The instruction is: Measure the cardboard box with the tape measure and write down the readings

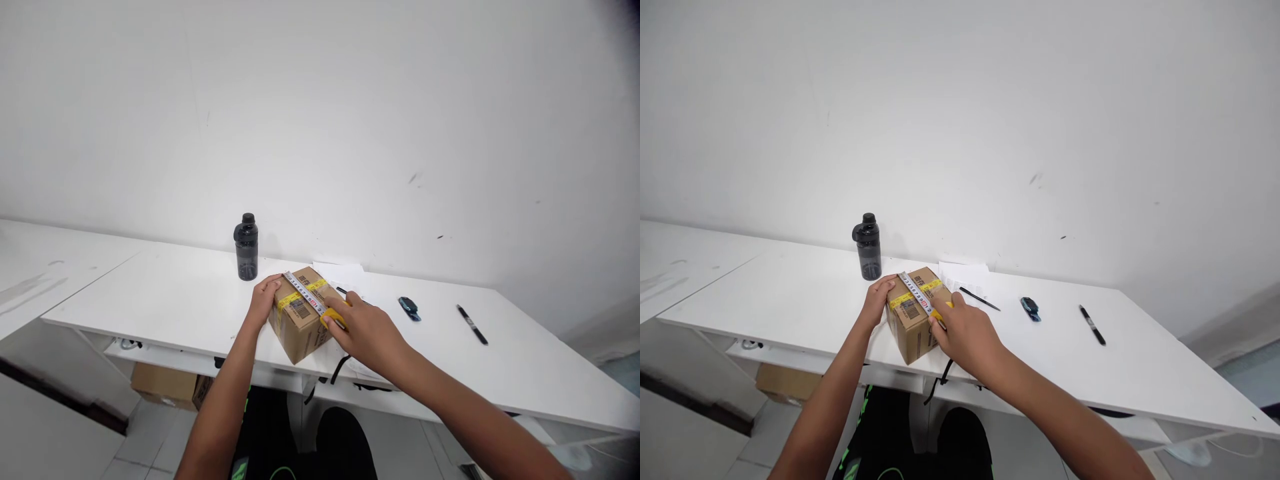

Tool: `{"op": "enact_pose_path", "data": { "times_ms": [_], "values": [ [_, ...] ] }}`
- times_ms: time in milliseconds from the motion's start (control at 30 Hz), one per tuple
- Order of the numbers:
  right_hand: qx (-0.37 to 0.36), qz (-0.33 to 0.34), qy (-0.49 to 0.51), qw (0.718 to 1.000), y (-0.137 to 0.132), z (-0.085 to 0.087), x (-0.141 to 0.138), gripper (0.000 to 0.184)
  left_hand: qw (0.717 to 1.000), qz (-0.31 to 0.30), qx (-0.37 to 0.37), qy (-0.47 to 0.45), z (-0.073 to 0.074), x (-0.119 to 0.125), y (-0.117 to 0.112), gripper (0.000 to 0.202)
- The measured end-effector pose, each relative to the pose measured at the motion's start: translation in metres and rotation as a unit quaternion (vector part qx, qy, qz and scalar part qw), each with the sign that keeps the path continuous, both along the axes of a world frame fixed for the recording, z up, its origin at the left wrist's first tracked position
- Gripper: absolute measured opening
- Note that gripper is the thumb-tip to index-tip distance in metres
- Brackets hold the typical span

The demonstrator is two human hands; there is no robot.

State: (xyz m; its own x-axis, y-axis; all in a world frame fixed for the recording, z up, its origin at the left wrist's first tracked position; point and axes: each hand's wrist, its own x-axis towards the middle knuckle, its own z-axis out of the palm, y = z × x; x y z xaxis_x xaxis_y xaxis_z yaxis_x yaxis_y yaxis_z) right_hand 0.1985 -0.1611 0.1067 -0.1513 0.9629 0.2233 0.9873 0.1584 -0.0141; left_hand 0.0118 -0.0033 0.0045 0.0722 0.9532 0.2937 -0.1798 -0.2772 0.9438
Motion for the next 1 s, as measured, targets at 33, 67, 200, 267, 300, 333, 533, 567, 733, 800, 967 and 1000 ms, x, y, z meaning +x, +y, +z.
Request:
{"op": "enact_pose_path", "data": {
  "times_ms": [33,67,200,267,300,333,533,567,733,800,967,1000],
  "values": [
    [0.000,0.000,0.002,1.000,0.000,0.001,0.000,0.033,1.000,0.002,-0.003,-0.003,0.000,0.000,0.000,0.033],
    [0.001,0.000,0.006,1.000,0.001,0.002,0.000,0.034,1.000,0.003,-0.006,-0.005,0.000,0.000,0.000,0.033],
    [0.021,0.006,0.025,0.999,0.016,0.007,-0.005,0.034,1.000,-0.001,-0.013,-0.010,0.002,0.000,-0.002,0.034],
    [0.033,0.007,0.031,0.999,0.033,0.007,-0.012,0.034,1.000,-0.003,-0.011,-0.011,0.003,0.000,-0.003,0.033],
    [0.038,0.009,0.035,0.999,0.044,0.007,-0.017,0.034,1.000,0.000,-0.012,-0.011,0.003,0.001,-0.003,0.032],
    [0.043,0.014,0.038,0.998,0.056,0.006,-0.022,0.034,1.000,0.003,-0.015,-0.012,0.003,0.001,-0.004,0.032],
    [0.055,0.077,0.053,0.994,0.116,0.010,-0.064,0.035,0.999,-0.018,-0.027,-0.028,0.010,-0.003,-0.009,0.038],
    [0.048,0.085,0.060,0.993,0.121,0.013,-0.067,0.035,0.999,-0.022,-0.031,-0.035,0.011,-0.005,-0.011,0.040],
    [0.053,0.132,0.185,0.972,0.125,0.030,-0.059,0.036,0.996,-0.026,-0.027,-0.079,-0.005,-0.035,-0.035,0.047],
    [0.060,0.155,0.305,0.938,0.124,0.036,-0.048,0.036,0.995,0.001,-0.029,-0.100,-0.025,-0.053,-0.046,0.047],
    [-0.132,0.216,0.598,0.760,0.123,0.014,-0.045,0.046,0.980,0.187,-0.068,-0.025,-0.065,-0.082,-0.056,0.038],
    [-0.165,0.219,0.619,0.736,0.121,0.004,-0.050,0.047,0.973,0.222,-0.067,0.008,-0.064,-0.083,-0.058,0.037]
  ]
}}
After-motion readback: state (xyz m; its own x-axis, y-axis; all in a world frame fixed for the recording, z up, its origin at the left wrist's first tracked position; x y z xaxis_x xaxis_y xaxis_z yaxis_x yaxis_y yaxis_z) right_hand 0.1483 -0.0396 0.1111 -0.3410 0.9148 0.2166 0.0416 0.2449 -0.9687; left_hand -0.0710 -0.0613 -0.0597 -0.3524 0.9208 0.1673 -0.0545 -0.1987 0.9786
